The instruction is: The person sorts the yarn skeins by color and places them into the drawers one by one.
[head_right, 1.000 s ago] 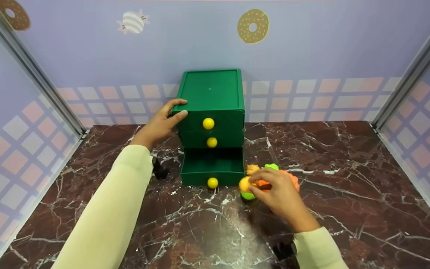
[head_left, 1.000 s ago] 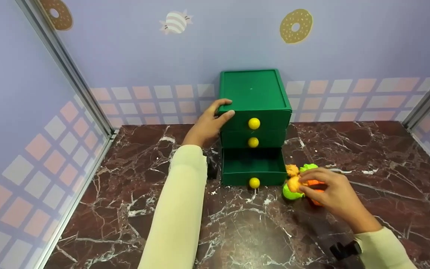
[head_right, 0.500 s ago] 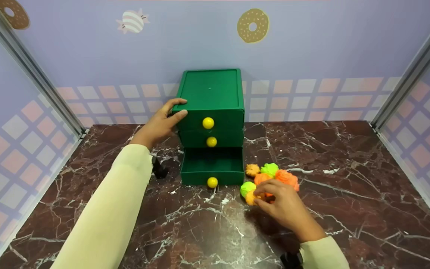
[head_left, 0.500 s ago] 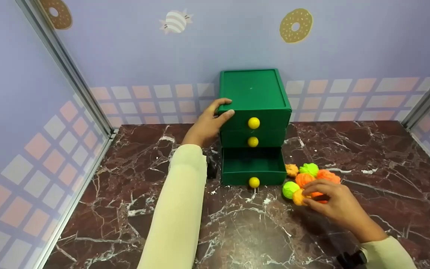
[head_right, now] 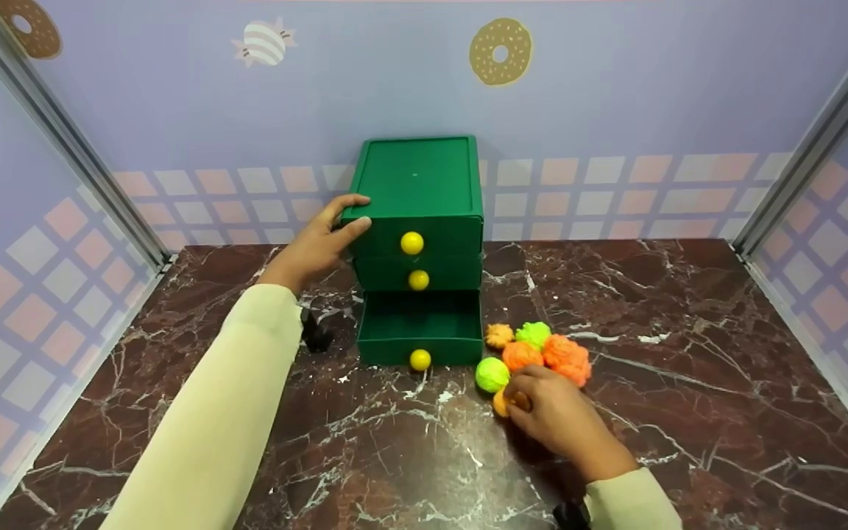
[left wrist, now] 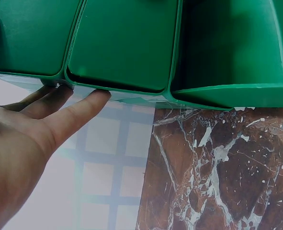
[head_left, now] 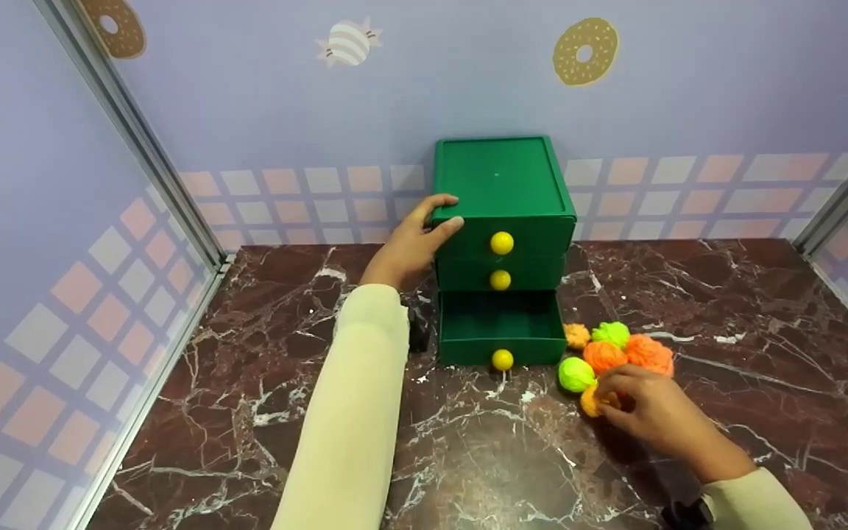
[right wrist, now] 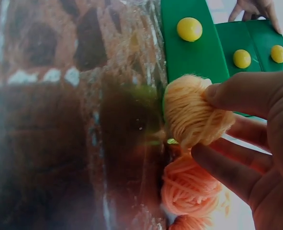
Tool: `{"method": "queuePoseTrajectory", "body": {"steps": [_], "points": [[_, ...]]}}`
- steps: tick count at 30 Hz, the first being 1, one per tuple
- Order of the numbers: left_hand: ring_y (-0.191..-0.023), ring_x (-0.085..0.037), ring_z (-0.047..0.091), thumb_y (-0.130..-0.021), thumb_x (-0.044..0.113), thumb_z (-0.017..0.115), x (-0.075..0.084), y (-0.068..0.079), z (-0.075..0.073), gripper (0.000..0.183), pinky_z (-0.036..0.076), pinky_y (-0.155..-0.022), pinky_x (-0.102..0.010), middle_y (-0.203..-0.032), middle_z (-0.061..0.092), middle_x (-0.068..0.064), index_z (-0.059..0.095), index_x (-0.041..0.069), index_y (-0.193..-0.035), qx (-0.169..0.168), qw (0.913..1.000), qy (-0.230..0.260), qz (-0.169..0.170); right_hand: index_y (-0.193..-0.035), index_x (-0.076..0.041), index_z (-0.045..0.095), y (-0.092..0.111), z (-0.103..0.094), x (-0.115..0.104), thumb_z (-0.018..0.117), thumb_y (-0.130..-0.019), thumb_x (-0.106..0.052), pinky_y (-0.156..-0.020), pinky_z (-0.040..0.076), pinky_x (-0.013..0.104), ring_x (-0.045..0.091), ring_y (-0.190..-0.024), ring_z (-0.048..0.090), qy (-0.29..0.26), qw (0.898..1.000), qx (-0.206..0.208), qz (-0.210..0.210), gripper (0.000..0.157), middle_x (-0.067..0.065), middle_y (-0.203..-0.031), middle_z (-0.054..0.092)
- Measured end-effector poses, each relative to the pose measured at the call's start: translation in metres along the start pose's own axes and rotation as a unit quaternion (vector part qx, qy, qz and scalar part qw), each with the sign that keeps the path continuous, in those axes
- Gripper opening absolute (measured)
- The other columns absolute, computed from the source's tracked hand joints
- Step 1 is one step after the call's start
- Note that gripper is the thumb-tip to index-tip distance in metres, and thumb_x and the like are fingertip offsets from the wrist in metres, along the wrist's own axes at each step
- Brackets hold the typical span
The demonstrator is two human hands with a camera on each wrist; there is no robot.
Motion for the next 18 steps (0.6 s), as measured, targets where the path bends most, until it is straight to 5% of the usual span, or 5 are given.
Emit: {"method": "queuePoseTrajectory", "body": {"steps": [6,13,18], "points": [[-0.130,-0.028,0.049,-0.100,0.038,0.051,0.025,0.019,-0.001,0.046,0.043,-0.104,-0.046,-0.151,0.038,-0.009,0.040,0.032,-0.144,-0.012,0.9993,0.022,-0.026,-0.078,-0.019,0.069,0.001,0.000,-0.002,0.085,-0.065,-0.006,-0.067,0.052,0.028,0.007,-0.076,0.059,0.016,1.000,0.001,-0.016,0.024,-0.007,-0.090,0.068],[-0.128,-0.023,0.050,-0.095,0.052,0.053,-0.003,-0.002,0.001,0.047,0.046,-0.102,-0.043,-0.149,0.040,-0.005,0.042,0.043,-0.140,-0.006,0.9998,0.019,-0.010,-0.076,-0.020,0.069,0.001,0.000,-0.001,0.085,-0.066,-0.010,-0.065,0.051,0.026,0.004,-0.074,0.056,0.022,1.000,-0.004,0.004,0.022,-0.008,-0.089,0.067],[-0.130,-0.023,0.049,-0.095,0.053,0.052,-0.003,-0.002,0.001,0.047,0.046,-0.101,-0.043,-0.150,0.039,-0.004,0.041,0.044,-0.139,-0.007,0.9999,0.011,-0.006,-0.077,-0.022,0.069,-0.001,-0.002,-0.002,0.085,-0.071,-0.015,-0.060,0.044,0.023,0.002,-0.069,0.050,0.024,1.000,-0.005,0.018,0.019,-0.012,-0.082,0.062]]}}
Point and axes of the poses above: each hand's wrist, its own y-axis away from the middle knuckle, its own z-axis out of the palm, x = y × z, the point moved 5 cm from there along -y, towards the middle knuckle
